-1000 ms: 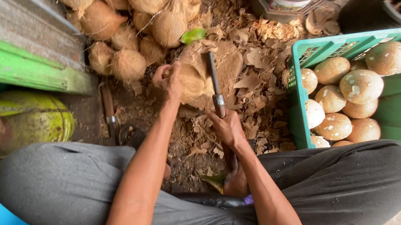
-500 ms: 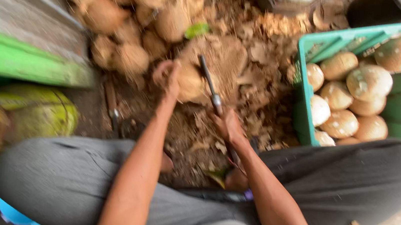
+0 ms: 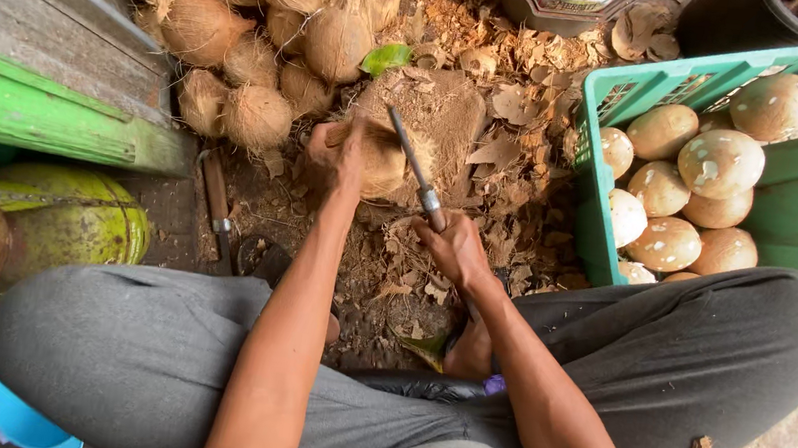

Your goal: The person sits on the ground and uses a curved blade to peel the husk off a coconut. They repeatedly strike and scrape the coconut against a wooden stump, removing the fibrous outer layer. The peeled coconut is then placed into a green crate.

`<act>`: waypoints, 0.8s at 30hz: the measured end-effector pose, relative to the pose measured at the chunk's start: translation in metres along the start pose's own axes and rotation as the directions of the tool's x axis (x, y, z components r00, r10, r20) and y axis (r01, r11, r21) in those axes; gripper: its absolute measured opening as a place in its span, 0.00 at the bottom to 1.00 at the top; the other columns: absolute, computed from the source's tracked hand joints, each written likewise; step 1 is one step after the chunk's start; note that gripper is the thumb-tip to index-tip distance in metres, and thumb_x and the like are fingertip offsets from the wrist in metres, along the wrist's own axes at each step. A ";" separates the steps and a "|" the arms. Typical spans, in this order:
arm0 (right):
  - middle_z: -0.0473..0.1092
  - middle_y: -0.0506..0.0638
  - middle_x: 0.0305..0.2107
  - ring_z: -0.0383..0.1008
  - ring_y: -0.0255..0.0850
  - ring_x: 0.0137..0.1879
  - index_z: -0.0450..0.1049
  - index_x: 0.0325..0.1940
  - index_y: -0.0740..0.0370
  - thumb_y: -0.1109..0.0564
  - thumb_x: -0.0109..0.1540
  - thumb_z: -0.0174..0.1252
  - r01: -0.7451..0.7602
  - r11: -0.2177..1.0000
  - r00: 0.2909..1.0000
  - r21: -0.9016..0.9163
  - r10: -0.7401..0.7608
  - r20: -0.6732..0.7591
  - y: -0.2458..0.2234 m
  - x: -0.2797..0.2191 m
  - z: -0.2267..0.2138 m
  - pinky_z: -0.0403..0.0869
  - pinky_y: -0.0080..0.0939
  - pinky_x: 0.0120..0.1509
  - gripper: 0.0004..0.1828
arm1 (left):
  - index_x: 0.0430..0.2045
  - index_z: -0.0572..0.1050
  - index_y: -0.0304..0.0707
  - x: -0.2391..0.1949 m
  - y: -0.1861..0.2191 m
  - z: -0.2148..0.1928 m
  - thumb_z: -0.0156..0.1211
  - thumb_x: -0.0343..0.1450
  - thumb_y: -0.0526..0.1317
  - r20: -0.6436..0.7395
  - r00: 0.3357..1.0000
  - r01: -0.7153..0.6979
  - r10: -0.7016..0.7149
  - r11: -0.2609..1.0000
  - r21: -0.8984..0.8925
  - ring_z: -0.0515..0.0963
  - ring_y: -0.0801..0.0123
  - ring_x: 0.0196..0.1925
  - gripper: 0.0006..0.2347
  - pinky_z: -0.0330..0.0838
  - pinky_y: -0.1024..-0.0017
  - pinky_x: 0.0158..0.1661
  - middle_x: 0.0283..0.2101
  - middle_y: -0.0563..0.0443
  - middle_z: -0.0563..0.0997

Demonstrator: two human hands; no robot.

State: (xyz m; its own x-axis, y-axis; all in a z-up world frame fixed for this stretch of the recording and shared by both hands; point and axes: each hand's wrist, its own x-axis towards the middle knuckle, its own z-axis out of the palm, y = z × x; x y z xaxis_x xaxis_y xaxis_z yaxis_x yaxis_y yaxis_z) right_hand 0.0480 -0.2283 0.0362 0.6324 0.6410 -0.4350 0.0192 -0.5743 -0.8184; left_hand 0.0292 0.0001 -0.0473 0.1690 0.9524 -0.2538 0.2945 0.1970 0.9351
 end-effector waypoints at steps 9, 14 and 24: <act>0.63 0.44 0.14 0.56 0.32 0.14 0.63 0.21 0.53 0.47 0.67 0.57 0.150 0.942 0.981 0.302 -0.103 -0.166 0.009 0.003 0.013 0.58 0.34 0.16 0.21 | 0.32 0.74 0.49 0.035 -0.065 0.048 0.74 0.59 0.45 -0.114 0.944 0.183 -0.309 0.780 -0.598 0.66 0.83 0.47 0.14 0.69 0.59 0.49 0.44 0.71 0.61; 0.61 0.45 0.14 0.57 0.34 0.14 0.61 0.22 0.55 0.47 0.65 0.58 -0.135 0.990 0.991 0.046 0.135 0.010 0.013 -0.006 0.012 0.60 0.38 0.15 0.21 | 0.29 0.73 0.45 0.027 -0.061 0.048 0.74 0.61 0.46 -0.117 0.993 -0.013 -0.028 0.942 -0.335 0.70 0.72 0.42 0.14 0.71 0.56 0.44 0.39 0.58 0.68; 0.63 0.42 0.15 0.58 0.31 0.16 0.67 0.25 0.53 0.45 0.66 0.58 -0.129 0.978 0.992 0.163 0.129 0.012 -0.004 0.006 0.004 0.64 0.36 0.18 0.19 | 0.27 0.75 0.39 0.018 -0.050 0.012 0.75 0.64 0.46 0.102 0.988 -0.080 0.117 0.947 -0.310 0.76 0.58 0.34 0.14 0.76 0.56 0.33 0.32 0.43 0.77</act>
State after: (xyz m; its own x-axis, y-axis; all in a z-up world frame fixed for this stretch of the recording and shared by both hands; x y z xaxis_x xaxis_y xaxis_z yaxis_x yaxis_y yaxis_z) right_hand 0.0483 -0.2206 0.0351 0.6204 0.5676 -0.5413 -0.1887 -0.5618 -0.8055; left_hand 0.0291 0.0044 -0.1019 0.2974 0.9400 -0.1670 -0.0263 0.1829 0.9828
